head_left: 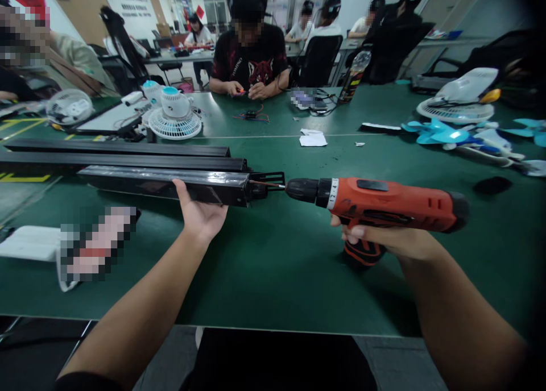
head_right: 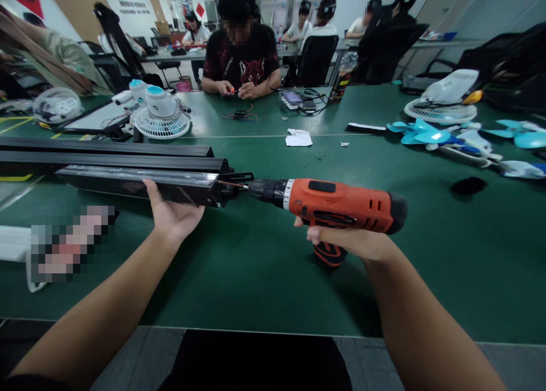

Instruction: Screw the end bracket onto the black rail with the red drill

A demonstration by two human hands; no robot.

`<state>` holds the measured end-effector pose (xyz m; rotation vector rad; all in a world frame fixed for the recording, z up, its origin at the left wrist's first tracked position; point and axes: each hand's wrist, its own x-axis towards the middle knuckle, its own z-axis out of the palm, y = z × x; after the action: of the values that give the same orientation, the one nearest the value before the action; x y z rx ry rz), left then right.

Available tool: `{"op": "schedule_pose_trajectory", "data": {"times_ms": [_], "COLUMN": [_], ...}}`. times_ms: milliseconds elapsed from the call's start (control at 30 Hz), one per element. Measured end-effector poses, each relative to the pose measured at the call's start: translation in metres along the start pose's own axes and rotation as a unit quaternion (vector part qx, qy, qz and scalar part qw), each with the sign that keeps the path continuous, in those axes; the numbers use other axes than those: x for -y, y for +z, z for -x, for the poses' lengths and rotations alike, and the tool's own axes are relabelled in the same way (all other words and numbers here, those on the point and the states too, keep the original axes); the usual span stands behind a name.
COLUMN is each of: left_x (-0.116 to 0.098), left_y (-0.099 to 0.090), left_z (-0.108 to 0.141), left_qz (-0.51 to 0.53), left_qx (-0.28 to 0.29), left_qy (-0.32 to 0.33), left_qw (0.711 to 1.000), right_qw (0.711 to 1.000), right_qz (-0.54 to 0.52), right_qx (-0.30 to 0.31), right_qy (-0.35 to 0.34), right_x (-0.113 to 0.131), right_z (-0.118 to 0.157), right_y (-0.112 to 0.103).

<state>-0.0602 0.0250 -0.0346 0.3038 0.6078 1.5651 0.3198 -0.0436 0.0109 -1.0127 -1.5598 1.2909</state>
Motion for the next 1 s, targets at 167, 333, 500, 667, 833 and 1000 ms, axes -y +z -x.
{"op": "schedule_pose_trajectory", "data": {"times_ms": [167, 333, 500, 667, 833, 1000], "left_x": [0.0, 0.001, 0.001, 0.002, 0.001, 0.001], "left_y": [0.003, 0.004, 0.003, 0.007, 0.001, -0.003], "left_z": [0.002, 0.002, 0.002, 0.006, 0.001, -0.002], "left_qz": [0.007, 0.002, -0.005, -0.016, -0.011, -0.012], "left_qx": [-0.015, -0.019, -0.011, -0.027, -0.001, -0.003], "left_qy": [0.0, 0.009, 0.005, 0.015, 0.007, 0.011], "left_qw": [1.0, 1.0, 1.0, 0.999, 1.0, 1.0], "right_qw": [1.0, 1.0, 1.0, 1.0, 1.0, 1.0], "right_qz": [-0.005, -0.003, -0.003, -0.007, -0.008, -0.005], "right_qx": [0.004, 0.007, -0.002, -0.003, -0.015, -0.007], "right_qy": [0.002, -0.01, -0.007, -0.017, -0.017, -0.012], "right_x": [0.002, 0.002, 0.001, 0.001, 0.0, 0.001], "right_z": [0.0, -0.001, -0.001, -0.001, -0.001, -0.001], "right_y": [0.002, 0.002, 0.003, 0.004, 0.003, 0.002]}}
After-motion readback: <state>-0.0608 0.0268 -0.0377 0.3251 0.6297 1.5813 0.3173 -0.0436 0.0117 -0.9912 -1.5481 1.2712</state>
